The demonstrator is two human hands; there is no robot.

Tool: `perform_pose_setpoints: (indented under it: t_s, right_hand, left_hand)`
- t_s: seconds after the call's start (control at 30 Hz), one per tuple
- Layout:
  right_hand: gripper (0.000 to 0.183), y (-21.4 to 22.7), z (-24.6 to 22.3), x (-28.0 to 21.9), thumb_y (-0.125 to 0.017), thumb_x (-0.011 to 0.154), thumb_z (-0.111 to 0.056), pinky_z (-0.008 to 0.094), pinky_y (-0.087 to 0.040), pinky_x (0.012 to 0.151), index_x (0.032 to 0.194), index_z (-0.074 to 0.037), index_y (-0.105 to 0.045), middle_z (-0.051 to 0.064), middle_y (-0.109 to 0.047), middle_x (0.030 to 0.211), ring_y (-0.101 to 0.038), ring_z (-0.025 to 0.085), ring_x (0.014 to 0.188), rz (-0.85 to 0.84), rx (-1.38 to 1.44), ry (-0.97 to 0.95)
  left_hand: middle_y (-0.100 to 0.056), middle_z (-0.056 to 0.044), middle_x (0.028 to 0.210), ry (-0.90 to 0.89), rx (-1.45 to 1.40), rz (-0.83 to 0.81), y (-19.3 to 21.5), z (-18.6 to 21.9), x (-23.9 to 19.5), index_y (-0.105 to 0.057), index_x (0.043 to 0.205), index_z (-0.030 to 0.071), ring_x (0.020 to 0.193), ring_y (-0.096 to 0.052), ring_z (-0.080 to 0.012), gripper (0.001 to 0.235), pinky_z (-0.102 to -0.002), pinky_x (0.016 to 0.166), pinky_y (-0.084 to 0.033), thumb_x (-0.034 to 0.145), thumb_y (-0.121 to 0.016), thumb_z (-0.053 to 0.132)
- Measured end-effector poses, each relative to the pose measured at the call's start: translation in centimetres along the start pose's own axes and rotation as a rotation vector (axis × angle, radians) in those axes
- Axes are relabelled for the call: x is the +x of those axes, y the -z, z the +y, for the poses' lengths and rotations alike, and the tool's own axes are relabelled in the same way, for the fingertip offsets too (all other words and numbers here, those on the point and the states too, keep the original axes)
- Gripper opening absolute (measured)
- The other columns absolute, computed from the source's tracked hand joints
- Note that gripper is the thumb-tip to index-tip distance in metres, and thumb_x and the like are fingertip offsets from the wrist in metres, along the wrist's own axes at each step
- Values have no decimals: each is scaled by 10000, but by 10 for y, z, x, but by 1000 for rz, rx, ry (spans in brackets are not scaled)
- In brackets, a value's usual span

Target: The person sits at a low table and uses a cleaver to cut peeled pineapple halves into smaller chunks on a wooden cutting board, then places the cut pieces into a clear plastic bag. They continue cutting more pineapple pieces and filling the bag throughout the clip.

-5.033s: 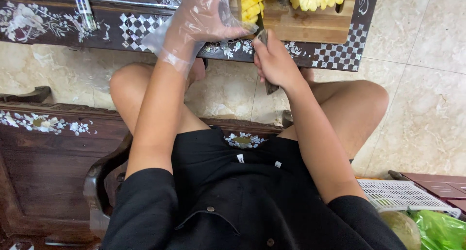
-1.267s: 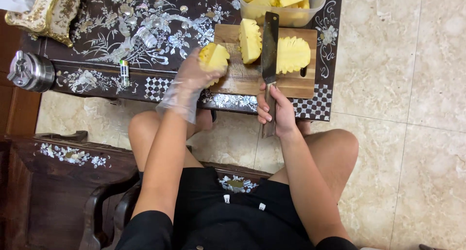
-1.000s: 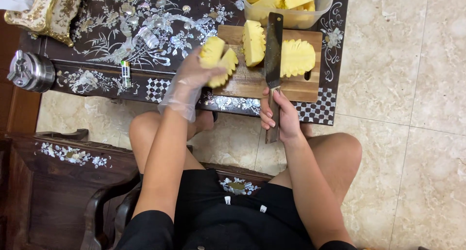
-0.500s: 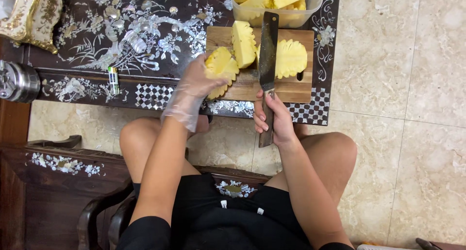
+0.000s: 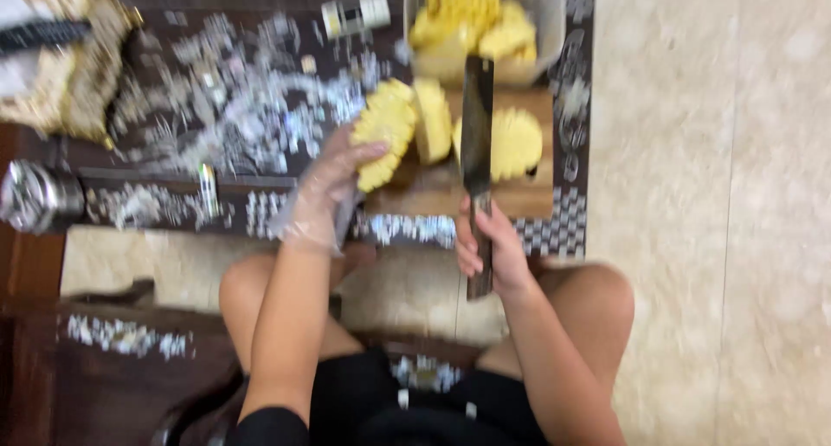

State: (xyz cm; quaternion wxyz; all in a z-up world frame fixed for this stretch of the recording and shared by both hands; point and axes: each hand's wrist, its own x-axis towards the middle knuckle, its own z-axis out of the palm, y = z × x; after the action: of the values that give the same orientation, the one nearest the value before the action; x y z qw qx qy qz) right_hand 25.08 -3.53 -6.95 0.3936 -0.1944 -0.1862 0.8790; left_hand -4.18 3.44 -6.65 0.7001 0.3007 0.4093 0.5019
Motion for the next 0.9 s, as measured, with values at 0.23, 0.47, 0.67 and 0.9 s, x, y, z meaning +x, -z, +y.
perform_pose_setpoints:
  t_s: [0.23, 0.47, 0.67, 0.9]
  right_hand:
    - [283, 1, -14, 9, -490, 1077, -307, 270, -416, 433, 1243, -79, -469, 38, -445, 699, -428, 113, 453, -7, 11, 109]
    - [259, 11, -13, 10, -466, 1087, -270, 265, -425, 482, 1257, -75, -458, 36, -443, 736, -432, 112, 496, 20, 61, 168]
    - [245, 10, -11, 13, -450, 1082, -258, 268, -427, 483, 1253, -82, -458, 40, -441, 735, -425, 113, 497, 46, 29, 146]
    - [236, 2, -7, 16, -437, 1089, -261, 267, -431, 486, 1245, -86, -454, 35, -444, 735, -425, 114, 498, 36, 18, 143]
  left_hand:
    - [-694, -144, 1286, -55, 183, 15, -110, 98, 67, -502, 1426, -4, 1179, -702, -232, 828, -345, 1047, -553, 704, -892, 110]
    - [-710, -124, 1257, -190, 1595, 39, -149, 127, 123, -510, 1460, 127, 1142, -695, -270, 666, -370, 1038, -548, 910, -756, 412]
    - [-647, -215, 1366, -790, 1788, 42, -85, 77, 156, -586, 1365, 49, 1186, -646, -381, 497, -433, 1018, -480, 889, -661, 169]
    - [-717, -133, 1021, 30, 1900, 166, -147, 117, 101, -610, 1204, 56, 919, -699, -278, 345, -390, 861, -601, 1193, -340, 272]
